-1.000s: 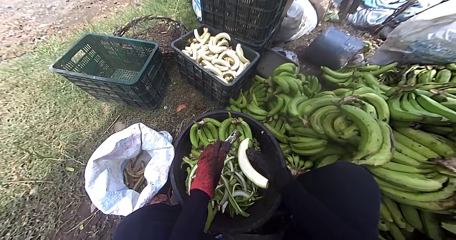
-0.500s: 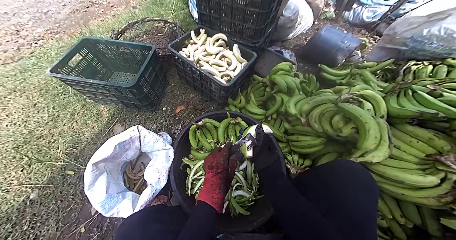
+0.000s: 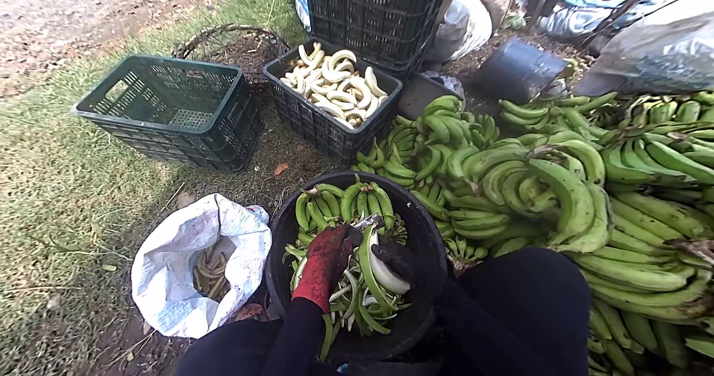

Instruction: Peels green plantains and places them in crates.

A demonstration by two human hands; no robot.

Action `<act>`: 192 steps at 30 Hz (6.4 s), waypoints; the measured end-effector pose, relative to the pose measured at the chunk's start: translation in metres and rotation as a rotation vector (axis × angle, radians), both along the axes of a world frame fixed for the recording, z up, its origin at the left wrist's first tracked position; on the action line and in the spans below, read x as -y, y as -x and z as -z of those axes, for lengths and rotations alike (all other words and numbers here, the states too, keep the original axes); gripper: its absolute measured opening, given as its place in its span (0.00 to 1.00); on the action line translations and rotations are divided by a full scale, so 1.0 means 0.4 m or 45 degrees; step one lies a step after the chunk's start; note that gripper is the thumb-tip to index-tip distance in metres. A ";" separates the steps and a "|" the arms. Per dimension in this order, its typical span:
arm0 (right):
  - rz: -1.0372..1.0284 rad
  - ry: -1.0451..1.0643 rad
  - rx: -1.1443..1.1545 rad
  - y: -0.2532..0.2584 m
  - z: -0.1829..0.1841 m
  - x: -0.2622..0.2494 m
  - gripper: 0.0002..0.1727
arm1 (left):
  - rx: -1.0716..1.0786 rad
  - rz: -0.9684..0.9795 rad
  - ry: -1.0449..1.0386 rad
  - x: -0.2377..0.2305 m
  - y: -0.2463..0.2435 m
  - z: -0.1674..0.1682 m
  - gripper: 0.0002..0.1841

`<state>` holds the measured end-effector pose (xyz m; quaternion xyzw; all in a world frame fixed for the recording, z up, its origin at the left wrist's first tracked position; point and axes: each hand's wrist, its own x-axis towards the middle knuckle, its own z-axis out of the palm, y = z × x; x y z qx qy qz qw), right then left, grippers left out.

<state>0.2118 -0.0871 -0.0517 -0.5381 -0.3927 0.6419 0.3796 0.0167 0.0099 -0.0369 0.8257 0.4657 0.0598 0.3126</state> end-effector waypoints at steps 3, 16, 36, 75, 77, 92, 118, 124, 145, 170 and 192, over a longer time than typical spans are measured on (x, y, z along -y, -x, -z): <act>-0.114 -0.024 0.253 -0.005 -0.009 -0.007 0.42 | -0.015 -0.017 0.044 -0.002 0.000 0.009 0.24; 1.114 0.337 -0.839 -0.049 -0.046 -0.068 0.24 | 0.133 0.332 -0.246 0.131 -0.055 -0.017 0.28; 0.490 -0.282 0.237 0.065 -0.041 0.003 0.31 | 0.300 -0.302 0.375 0.062 -0.054 -0.002 0.24; 0.511 0.005 -0.682 -0.109 0.059 -0.044 0.30 | 0.472 0.293 0.293 0.160 0.002 0.009 0.22; 0.455 0.073 -0.640 -0.132 0.038 -0.066 0.29 | 0.384 0.412 0.162 0.157 0.005 -0.003 0.23; 0.533 -0.047 -0.601 0.018 0.005 -0.001 0.28 | 0.121 -0.486 0.017 0.075 0.001 0.013 0.24; 1.092 -0.151 -0.099 -0.262 -0.319 -0.676 0.31 | 1.080 -0.916 0.676 0.012 0.129 -0.122 0.26; 0.650 0.113 0.220 -0.154 -0.117 -0.633 0.29 | 1.344 -1.040 0.495 -0.004 0.151 -0.159 0.24; -0.829 0.082 1.527 0.360 0.293 -0.349 0.33 | 1.448 -1.001 0.485 0.016 0.173 -0.219 0.23; 0.473 0.111 -0.892 -0.114 0.012 -0.132 0.20 | 0.774 -0.436 0.470 0.091 0.038 -0.072 0.26; 0.596 -0.072 -0.498 -0.033 -0.084 -0.052 0.26 | 0.162 0.106 0.110 0.126 -0.026 -0.016 0.24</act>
